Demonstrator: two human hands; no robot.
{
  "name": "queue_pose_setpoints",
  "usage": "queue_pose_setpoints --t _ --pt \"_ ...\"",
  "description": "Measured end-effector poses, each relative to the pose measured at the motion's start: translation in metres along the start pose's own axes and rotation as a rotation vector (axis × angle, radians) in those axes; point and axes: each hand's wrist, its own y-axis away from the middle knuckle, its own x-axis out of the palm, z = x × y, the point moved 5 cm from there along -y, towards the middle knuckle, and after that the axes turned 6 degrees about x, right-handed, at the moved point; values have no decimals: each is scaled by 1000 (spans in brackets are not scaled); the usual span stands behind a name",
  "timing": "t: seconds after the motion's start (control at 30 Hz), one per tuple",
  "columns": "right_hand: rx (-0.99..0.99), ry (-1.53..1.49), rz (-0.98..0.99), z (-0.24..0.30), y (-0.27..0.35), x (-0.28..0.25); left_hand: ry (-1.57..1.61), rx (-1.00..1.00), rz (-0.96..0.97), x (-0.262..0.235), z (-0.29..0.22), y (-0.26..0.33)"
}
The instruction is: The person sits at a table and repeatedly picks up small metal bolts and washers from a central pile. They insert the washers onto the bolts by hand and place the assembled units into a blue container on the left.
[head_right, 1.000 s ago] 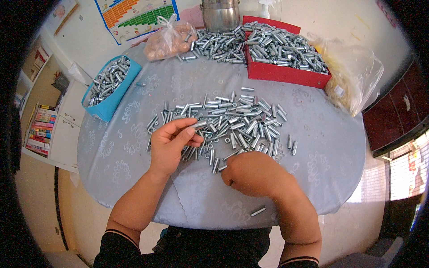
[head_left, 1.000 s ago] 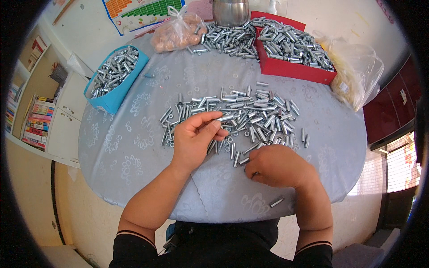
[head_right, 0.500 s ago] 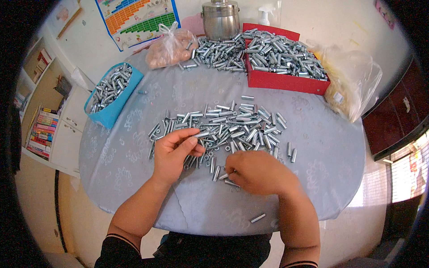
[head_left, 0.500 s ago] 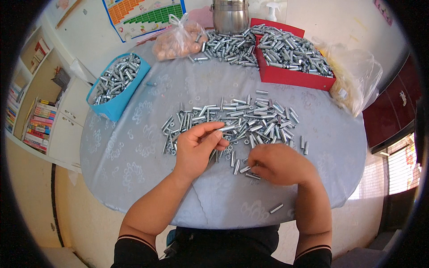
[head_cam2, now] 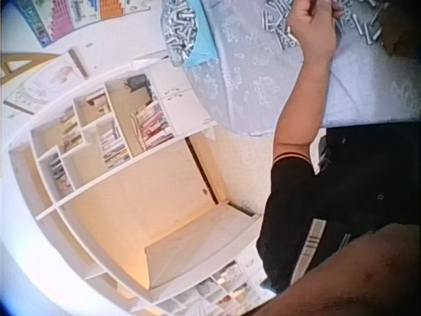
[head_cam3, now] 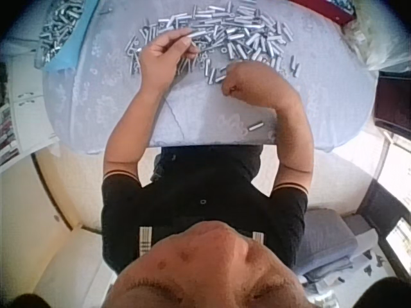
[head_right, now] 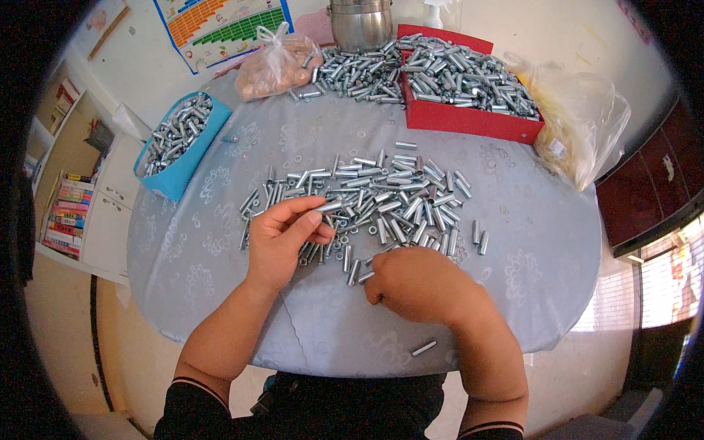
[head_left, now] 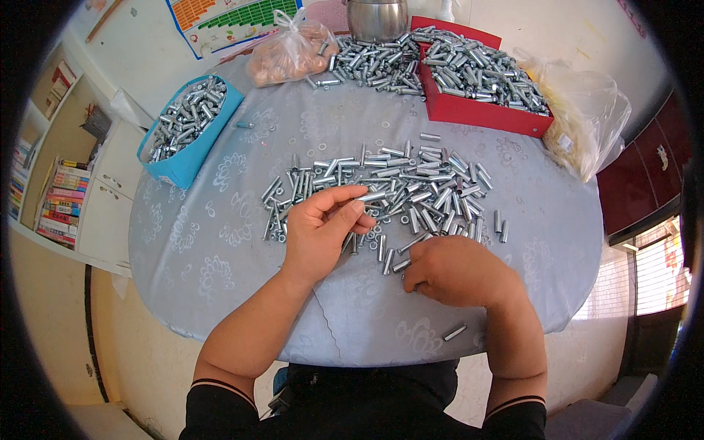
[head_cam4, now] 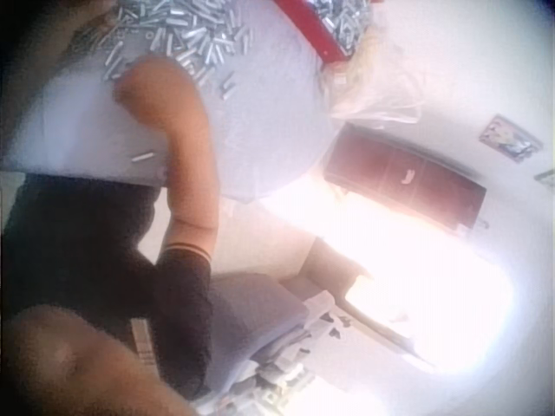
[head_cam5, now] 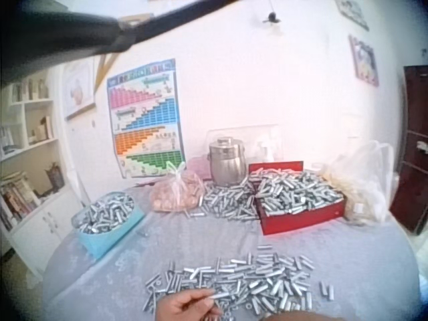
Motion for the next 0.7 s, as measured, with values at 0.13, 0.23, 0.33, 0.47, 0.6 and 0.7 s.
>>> queue_pose_setpoints --t 0.13,0.23,0.33,0.47,0.6,0.7 --pt "23 51 2 7 0 2 -12 -10 5 -1 0 1" --pt "39 29 -2 7 0 2 -9 -18 3 -1 1 2" --pt "41 -101 -90 0 0 -1 -11 -20 12 -1 4 4" --pt "135 -570 -438 -31 -9 -16 2 -44 38 2 2 3" --pt "198 -1265 -507 -53 -19 -10 -25 -85 116 7 0 4" --pt "173 -1311 -500 -49 -22 -12 -20 -79 146 8 0 4"
